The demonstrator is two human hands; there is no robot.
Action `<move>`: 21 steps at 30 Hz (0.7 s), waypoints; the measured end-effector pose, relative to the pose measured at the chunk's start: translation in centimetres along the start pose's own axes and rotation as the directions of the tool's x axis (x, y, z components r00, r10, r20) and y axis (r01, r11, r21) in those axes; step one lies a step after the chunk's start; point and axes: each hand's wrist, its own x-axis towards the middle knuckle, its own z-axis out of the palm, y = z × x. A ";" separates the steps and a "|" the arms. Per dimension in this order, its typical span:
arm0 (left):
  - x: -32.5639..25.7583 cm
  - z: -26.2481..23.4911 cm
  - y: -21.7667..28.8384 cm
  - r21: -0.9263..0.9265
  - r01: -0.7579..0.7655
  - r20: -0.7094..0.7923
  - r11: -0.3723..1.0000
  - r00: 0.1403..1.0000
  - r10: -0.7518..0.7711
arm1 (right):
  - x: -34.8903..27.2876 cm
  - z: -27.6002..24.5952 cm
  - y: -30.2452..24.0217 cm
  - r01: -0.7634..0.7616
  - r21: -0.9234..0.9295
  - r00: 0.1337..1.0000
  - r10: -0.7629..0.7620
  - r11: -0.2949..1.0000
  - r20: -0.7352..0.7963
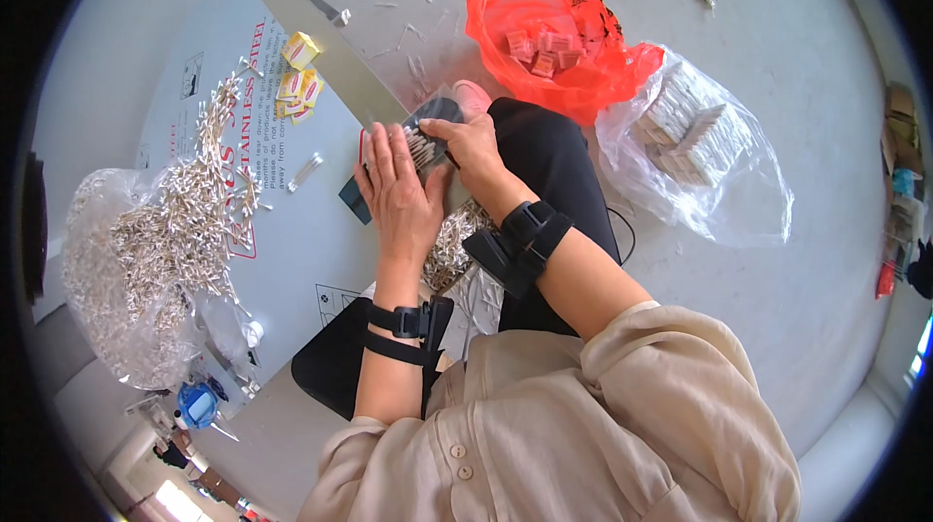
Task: The person is manually packaging cotton swabs into small plastic sleeves and sealing them with adhesive stickers.
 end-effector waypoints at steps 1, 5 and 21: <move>-0.5 -0.3 0.1 0.024 0.002 -0.016 1.000 1.000 -0.001 | -0.2 -0.1 -0.1 -0.067 0.093 0.998 0.069 0.993 -0.012; -2.3 -0.6 0.8 0.091 -0.083 0.078 0.992 0.994 0.076 | -0.4 -1.0 -0.3 -0.149 0.037 0.989 0.150 0.988 -0.005; -2.8 -0.2 -4.6 0.135 0.184 -0.016 0.973 0.983 -0.184 | -1.4 -1.4 0.2 -0.105 0.052 0.994 0.103 0.993 0.039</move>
